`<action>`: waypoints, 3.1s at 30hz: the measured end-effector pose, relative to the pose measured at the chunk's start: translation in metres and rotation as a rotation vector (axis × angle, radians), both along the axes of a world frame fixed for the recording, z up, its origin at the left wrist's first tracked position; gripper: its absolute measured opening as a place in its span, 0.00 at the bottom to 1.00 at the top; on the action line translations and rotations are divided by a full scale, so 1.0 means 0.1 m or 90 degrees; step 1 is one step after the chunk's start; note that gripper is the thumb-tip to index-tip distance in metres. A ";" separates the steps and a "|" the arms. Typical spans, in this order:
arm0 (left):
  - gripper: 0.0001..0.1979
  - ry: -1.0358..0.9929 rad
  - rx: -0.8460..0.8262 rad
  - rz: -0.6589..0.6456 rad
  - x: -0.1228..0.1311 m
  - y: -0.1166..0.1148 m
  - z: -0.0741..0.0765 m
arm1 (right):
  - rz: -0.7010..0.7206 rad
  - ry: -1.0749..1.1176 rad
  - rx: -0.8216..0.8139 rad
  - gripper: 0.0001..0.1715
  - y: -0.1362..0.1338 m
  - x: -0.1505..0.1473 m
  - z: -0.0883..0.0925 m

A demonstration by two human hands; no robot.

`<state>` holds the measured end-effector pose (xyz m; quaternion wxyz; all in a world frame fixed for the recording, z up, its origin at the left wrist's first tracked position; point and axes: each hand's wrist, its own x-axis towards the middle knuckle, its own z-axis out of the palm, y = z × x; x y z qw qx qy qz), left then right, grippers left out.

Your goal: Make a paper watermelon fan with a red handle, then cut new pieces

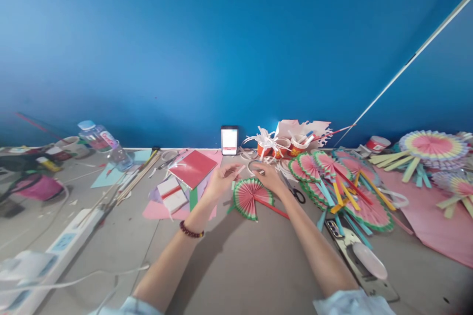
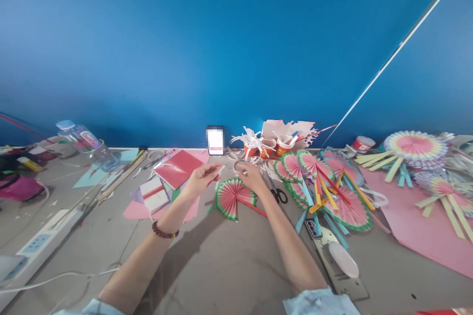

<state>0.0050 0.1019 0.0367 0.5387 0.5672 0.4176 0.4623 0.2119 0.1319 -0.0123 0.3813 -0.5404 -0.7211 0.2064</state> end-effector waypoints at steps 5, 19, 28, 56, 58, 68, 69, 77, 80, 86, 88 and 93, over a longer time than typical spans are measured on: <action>0.18 -0.042 -0.034 0.016 0.02 -0.05 0.06 | 0.137 0.184 -0.114 0.19 -0.21 -0.17 0.43; 0.12 0.056 -0.053 -0.043 0.04 -0.08 0.08 | 0.045 0.337 -0.169 0.13 -0.31 -0.14 0.68; 0.14 0.056 -0.034 -0.035 0.03 -0.08 0.09 | 0.049 0.317 -0.119 0.17 -0.33 -0.24 0.65; 0.09 0.086 0.082 0.059 0.11 -0.16 0.09 | 0.023 -0.139 0.291 0.13 -0.42 -0.42 0.56; 0.09 0.084 0.082 0.056 0.11 -0.16 0.09 | 0.012 -0.148 0.299 0.14 -0.43 -0.44 0.55; 0.09 0.053 0.062 0.039 0.14 -0.18 0.12 | -0.022 -0.080 0.267 0.12 -0.43 -0.44 0.53; 0.09 0.060 0.058 0.045 0.14 -0.18 0.13 | -0.015 -0.068 0.256 0.12 -0.43 -0.44 0.54; 0.10 0.102 0.083 0.047 0.11 -0.16 0.10 | 0.051 -0.112 0.258 0.12 -0.40 -0.38 0.56; 0.11 0.103 0.089 0.047 0.11 -0.17 0.09 | 0.052 -0.142 0.292 0.12 -0.39 -0.37 0.53; 0.10 0.052 0.069 0.037 0.14 -0.19 0.12 | 0.017 -0.186 0.344 0.11 -0.42 -0.40 0.56; 0.10 0.042 0.064 0.037 0.14 -0.19 0.14 | 0.006 -0.183 0.345 0.11 -0.43 -0.41 0.57; 0.12 0.024 0.052 0.031 0.14 -0.17 0.13 | -0.011 -0.094 0.308 0.10 -0.43 -0.42 0.58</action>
